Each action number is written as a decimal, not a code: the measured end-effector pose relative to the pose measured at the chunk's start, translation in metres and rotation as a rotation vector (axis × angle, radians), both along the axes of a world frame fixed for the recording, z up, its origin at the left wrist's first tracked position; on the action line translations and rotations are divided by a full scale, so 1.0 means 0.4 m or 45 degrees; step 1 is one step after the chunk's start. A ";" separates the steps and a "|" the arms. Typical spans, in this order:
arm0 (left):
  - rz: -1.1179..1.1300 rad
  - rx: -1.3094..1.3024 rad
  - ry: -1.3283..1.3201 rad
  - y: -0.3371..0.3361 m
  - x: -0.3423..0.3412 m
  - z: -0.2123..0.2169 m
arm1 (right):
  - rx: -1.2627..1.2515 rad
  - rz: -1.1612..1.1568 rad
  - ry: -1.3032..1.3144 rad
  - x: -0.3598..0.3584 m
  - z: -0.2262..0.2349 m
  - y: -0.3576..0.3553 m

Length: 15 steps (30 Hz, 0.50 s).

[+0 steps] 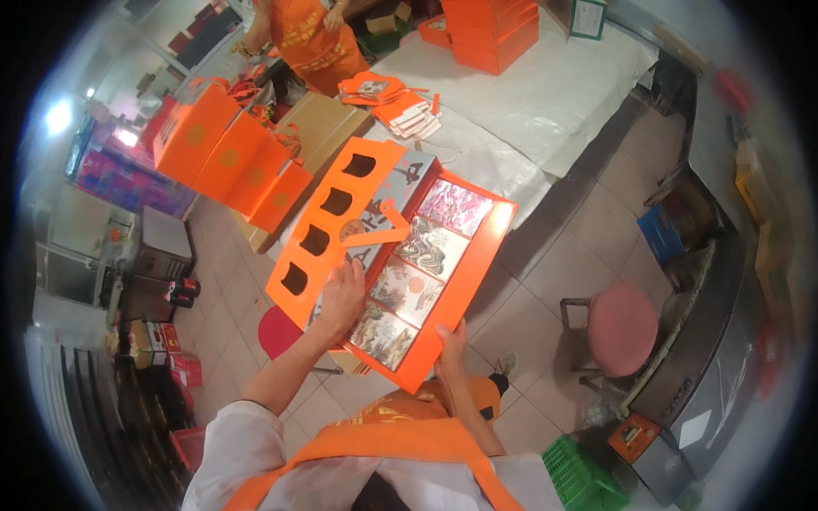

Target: The person assembles orange cardboard boxes by folding flaps, inserting inner trays with packaged items, and attaching handles. The person stacks completed boxes on a table in a commercial workspace.

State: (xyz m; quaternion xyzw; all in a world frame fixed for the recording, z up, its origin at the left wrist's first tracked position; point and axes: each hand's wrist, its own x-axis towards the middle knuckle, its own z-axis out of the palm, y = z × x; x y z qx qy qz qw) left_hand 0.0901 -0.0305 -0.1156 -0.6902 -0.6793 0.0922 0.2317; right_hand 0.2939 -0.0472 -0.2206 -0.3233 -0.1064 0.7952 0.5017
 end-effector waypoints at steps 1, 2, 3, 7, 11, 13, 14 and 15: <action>-0.048 0.075 0.068 0.002 0.004 -0.002 | -0.001 -0.015 -0.045 -0.017 -0.005 0.002; -0.017 -0.014 0.043 0.002 0.006 -0.003 | 0.007 0.023 -0.052 -0.034 -0.007 0.007; 0.016 -0.098 0.021 0.002 0.011 -0.007 | -0.052 0.027 -0.014 -0.048 -0.012 0.012; 0.015 -0.118 -0.015 -0.003 0.026 -0.028 | 0.080 0.098 -0.051 -0.115 -0.010 0.035; -0.049 0.021 -0.101 -0.010 0.041 -0.058 | 0.200 0.010 -0.180 -0.219 0.006 0.045; -0.063 0.026 -0.073 -0.014 0.045 -0.067 | 0.270 0.206 -0.632 -0.245 0.003 0.063; -0.064 0.044 -0.094 -0.015 0.045 -0.069 | 0.370 0.342 -0.803 -0.258 -0.002 0.076; -0.070 0.056 -0.121 -0.016 0.043 -0.071 | 0.179 0.841 -0.899 -0.252 -0.014 0.106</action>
